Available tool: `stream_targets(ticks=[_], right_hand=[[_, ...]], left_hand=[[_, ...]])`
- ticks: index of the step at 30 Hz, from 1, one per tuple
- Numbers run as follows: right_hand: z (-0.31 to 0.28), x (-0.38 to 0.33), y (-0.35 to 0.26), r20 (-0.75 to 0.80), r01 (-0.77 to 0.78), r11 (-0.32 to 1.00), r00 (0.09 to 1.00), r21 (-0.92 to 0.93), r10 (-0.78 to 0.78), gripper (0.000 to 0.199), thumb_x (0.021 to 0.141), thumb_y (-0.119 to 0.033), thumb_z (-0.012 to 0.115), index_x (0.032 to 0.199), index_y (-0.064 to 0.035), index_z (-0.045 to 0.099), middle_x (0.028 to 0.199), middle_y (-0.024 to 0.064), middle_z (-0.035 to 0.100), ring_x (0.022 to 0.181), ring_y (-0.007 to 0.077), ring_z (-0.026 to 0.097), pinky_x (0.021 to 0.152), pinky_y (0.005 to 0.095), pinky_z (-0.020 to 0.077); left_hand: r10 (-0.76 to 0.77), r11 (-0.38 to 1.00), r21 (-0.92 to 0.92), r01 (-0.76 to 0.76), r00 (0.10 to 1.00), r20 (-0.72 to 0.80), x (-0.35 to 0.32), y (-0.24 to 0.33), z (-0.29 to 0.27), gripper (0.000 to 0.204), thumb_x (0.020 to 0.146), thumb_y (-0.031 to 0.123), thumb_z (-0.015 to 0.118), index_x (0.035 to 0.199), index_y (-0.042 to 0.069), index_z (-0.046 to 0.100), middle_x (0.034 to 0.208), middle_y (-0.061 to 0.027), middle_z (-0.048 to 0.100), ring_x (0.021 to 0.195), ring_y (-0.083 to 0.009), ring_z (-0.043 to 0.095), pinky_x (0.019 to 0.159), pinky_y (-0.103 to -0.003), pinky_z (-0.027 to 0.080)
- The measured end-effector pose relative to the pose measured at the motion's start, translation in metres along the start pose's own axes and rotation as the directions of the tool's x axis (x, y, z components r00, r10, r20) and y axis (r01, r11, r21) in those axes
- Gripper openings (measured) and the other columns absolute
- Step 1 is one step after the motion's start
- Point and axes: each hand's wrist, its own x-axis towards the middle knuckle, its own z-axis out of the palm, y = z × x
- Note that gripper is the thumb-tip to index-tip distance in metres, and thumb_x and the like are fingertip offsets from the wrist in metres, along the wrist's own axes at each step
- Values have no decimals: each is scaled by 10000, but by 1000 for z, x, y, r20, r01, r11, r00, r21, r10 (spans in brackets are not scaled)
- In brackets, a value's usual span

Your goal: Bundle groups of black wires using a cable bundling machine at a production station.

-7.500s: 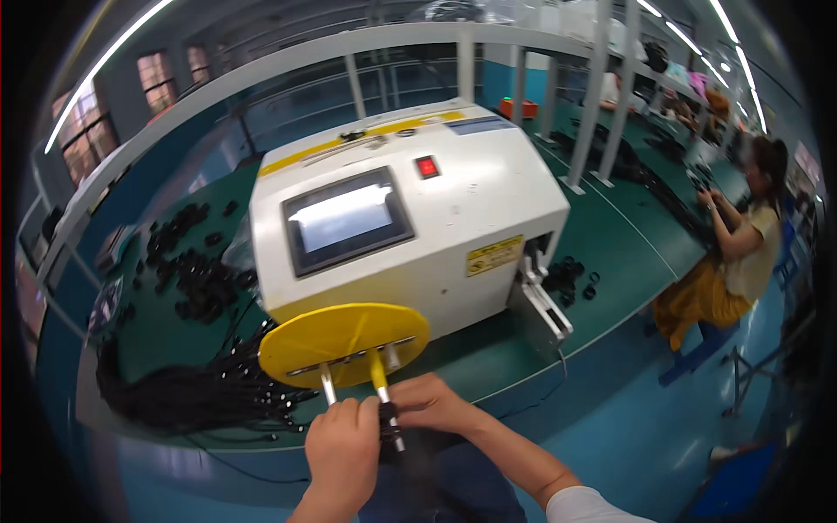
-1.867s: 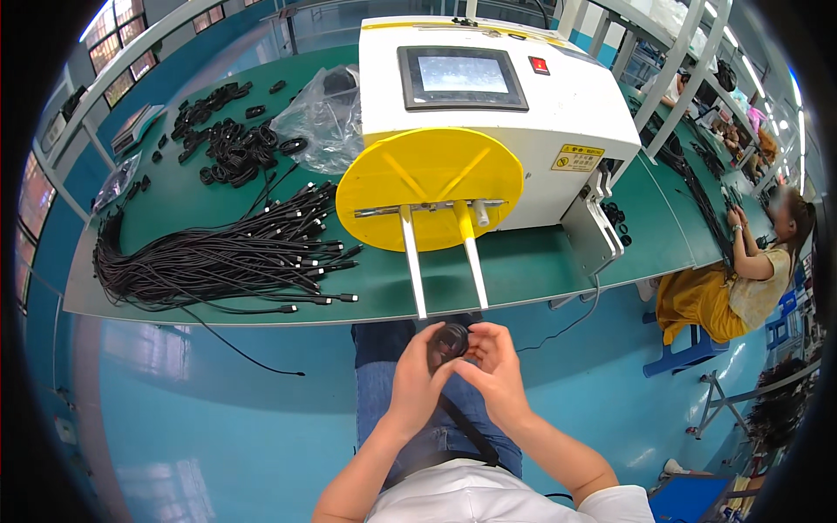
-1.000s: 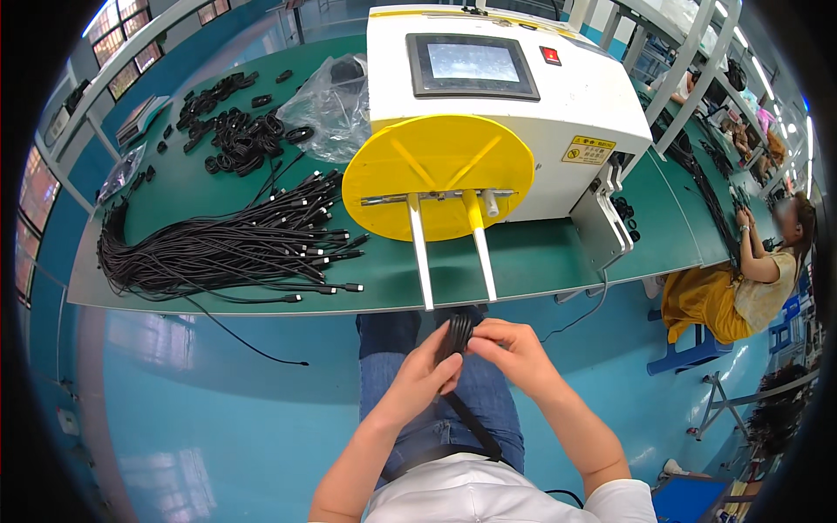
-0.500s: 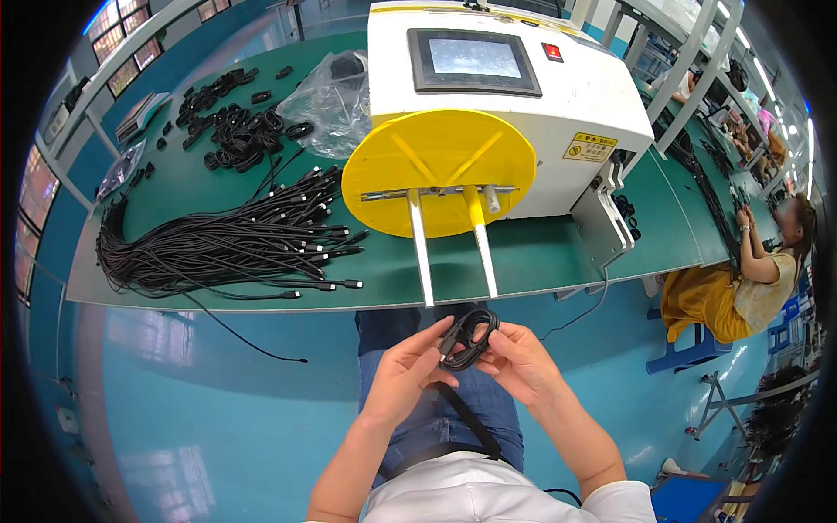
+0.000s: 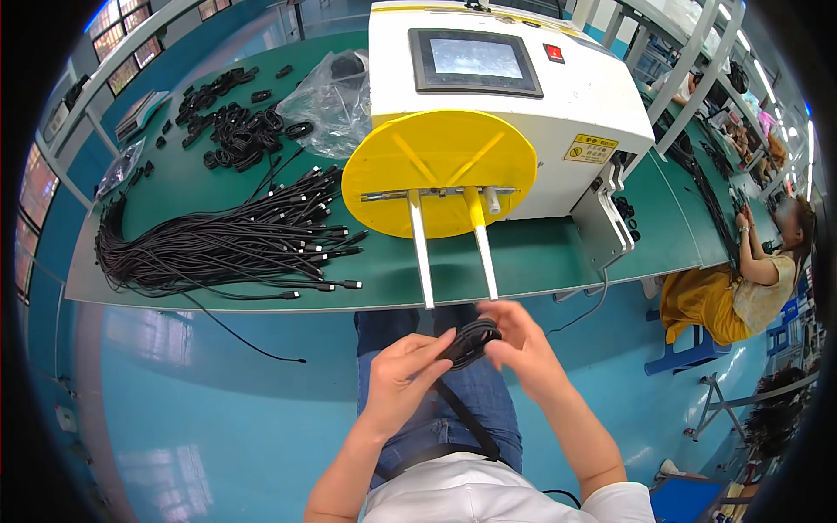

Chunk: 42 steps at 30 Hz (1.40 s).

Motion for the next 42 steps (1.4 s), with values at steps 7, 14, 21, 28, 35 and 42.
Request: stream_targets(ticks=[7,14,21,28,35,42], right_hand=[[4,3,12,299,461,370,858,-806,-418,384,764,92,541,1144,37,522,793,143,537,670,266,547,611,308,466],[5,6,24,262,445,374,855,-814,-447,351,785,92,516,1132,40,522,807,118,563,599,192,551,531,272,444],[-5,27,28,-23,-51,958,999,-282,46,260,841,8,538,1101,17,546,813,45,575,535,61,476,447,205,356],[9,35,34,92,-201,896,962,-395,257,360,831,-74,599,1175,-11,516,915,81,588,613,101,545,479,223,413],[1,34,6,184,-90,974,974,-208,130,559,826,-72,613,1327,-38,367,1196,148,470,827,179,616,615,268,508],[4,43,26,233,-127,973,957,-194,171,477,836,-34,586,1286,-33,426,1117,112,527,813,165,611,642,269,504]], left_hand=[[196,944,266,-195,980,22,-2,-1,6,368,714,-12,703,1078,9,655,840,-94,635,705,-172,584,601,-250,459],[247,913,340,-224,969,-23,-5,-4,4,394,716,-15,702,1103,10,636,921,-119,648,781,-204,625,668,-262,493],[-34,995,86,46,989,-143,3,-13,-9,547,724,7,700,1241,8,521,1075,-162,609,926,-256,624,789,-301,505],[189,678,693,-247,969,161,6,-7,6,670,758,64,689,1354,32,384,1198,-185,534,1046,-294,566,868,-353,475],[-372,305,-866,395,887,274,-6,-32,-35,717,844,167,650,1421,50,241,1320,-175,458,1236,-317,441,968,-472,437],[-209,243,-932,270,952,221,-4,-25,-51,700,882,221,607,1426,48,201,1329,-196,431,1248,-343,426,978,-509,421]])
